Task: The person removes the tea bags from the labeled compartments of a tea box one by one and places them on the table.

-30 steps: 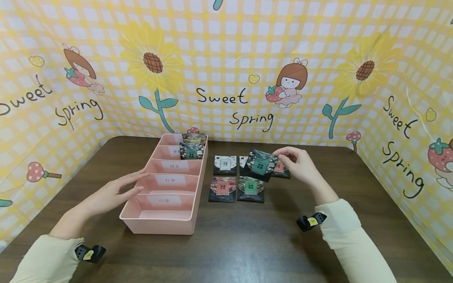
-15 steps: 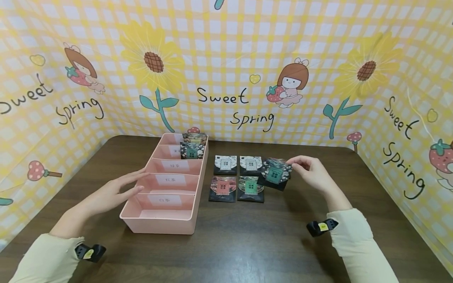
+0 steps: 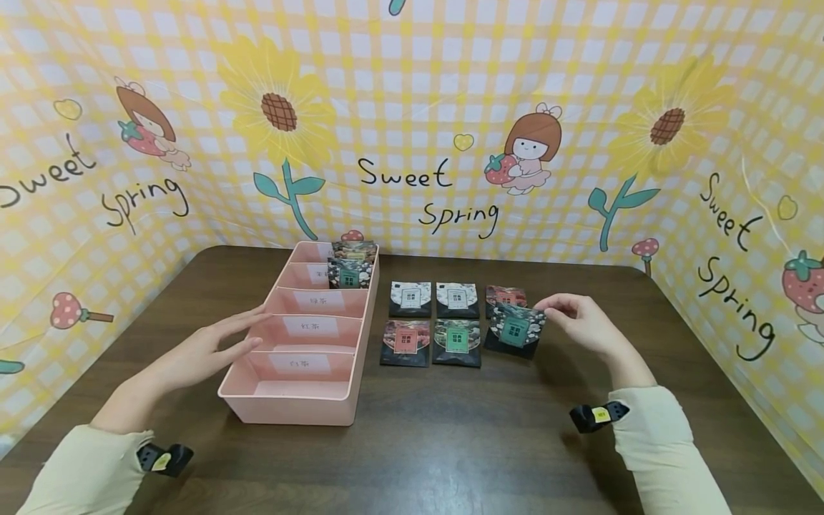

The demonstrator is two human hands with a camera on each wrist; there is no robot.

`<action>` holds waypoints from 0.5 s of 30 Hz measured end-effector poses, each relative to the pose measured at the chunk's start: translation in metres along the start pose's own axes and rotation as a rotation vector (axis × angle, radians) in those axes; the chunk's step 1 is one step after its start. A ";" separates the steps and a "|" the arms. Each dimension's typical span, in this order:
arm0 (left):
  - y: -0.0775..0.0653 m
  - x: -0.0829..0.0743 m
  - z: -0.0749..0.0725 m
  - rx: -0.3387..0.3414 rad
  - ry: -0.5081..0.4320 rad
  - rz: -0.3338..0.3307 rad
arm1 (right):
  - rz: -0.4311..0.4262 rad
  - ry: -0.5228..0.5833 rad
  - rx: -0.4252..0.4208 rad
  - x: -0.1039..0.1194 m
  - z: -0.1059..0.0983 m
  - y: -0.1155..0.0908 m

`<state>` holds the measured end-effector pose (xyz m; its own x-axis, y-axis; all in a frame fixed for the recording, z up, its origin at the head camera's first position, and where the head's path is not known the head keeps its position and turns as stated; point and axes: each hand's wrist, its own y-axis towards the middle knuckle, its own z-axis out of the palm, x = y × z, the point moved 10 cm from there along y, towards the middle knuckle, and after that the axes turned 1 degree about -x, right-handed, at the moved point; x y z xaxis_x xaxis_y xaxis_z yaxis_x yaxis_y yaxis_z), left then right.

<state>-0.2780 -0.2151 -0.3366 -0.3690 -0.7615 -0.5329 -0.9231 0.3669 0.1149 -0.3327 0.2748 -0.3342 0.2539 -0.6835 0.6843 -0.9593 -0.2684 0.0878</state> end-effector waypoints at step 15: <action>0.000 0.000 0.000 0.004 0.003 -0.011 | 0.048 -0.009 0.062 -0.020 0.008 0.008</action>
<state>-0.2782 -0.2153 -0.3362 -0.3595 -0.7668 -0.5317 -0.9266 0.3609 0.1061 -0.3441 0.2809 -0.3535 0.2091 -0.7030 0.6798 -0.9610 -0.2762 0.0099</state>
